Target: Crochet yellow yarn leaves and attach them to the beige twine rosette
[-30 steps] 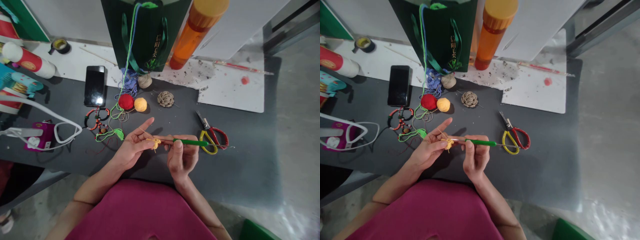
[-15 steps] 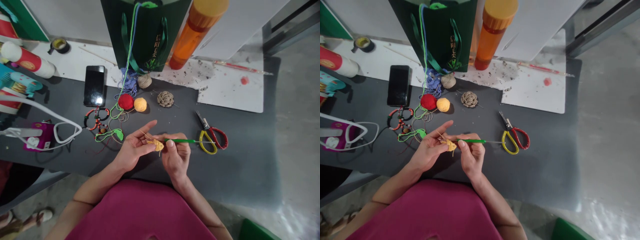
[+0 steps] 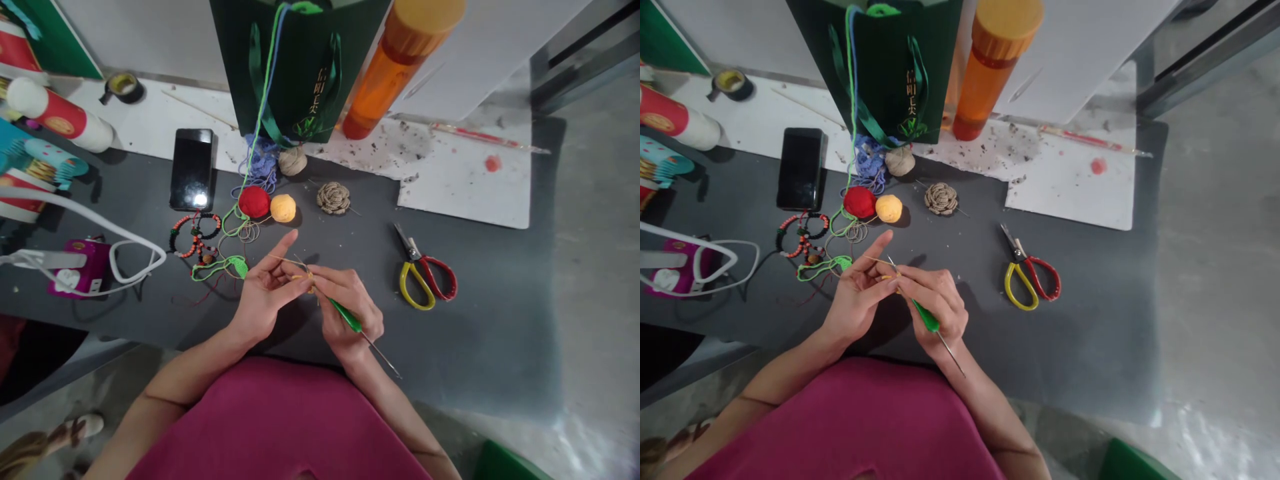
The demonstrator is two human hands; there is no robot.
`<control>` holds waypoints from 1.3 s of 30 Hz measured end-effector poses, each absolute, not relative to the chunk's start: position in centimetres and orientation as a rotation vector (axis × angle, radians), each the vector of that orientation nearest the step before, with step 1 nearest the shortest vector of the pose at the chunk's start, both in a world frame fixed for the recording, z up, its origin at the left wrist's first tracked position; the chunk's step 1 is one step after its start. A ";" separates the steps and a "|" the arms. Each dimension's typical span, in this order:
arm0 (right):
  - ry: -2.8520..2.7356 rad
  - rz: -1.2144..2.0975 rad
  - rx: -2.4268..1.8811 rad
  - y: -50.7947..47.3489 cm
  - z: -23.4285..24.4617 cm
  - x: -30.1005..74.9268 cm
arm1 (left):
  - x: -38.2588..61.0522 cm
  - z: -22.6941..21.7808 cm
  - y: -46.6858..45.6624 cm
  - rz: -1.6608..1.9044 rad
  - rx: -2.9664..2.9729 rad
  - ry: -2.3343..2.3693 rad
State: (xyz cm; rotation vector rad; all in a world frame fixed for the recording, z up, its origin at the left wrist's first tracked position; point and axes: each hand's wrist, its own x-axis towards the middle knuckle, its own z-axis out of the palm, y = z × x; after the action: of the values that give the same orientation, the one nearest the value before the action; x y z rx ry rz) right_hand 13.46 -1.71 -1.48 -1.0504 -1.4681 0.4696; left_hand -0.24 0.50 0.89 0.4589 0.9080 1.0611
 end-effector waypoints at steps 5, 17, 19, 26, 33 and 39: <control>-1.168 0.729 -1.026 -1.9 -1.5 12.9 | 0.1 0.9 0.5 0.997 0.308 0.819; -0.843 0.823 -1.040 -1.7 -1.6 11.8 | 0.0 0.6 0.4 0.943 0.235 0.706; -0.837 0.789 -1.099 -2.1 -1.8 12.0 | -0.1 0.8 0.5 0.962 0.267 0.711; -0.911 0.730 -1.204 -2.4 -1.6 12.7 | -0.3 1.1 0.6 0.995 0.317 0.758; -0.740 1.038 -1.082 -1.6 -0.8 12.5 | -0.3 1.1 0.7 0.956 0.277 0.715; -0.705 1.141 -0.947 -1.3 -0.9 12.0 | -0.1 1.1 0.5 0.967 0.316 0.743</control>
State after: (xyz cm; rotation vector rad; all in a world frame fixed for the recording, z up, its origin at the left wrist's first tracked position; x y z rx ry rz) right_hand 11.98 -1.35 -0.94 -0.9470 -0.7052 1.1408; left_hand -0.06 0.47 1.14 0.3165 0.7435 0.9669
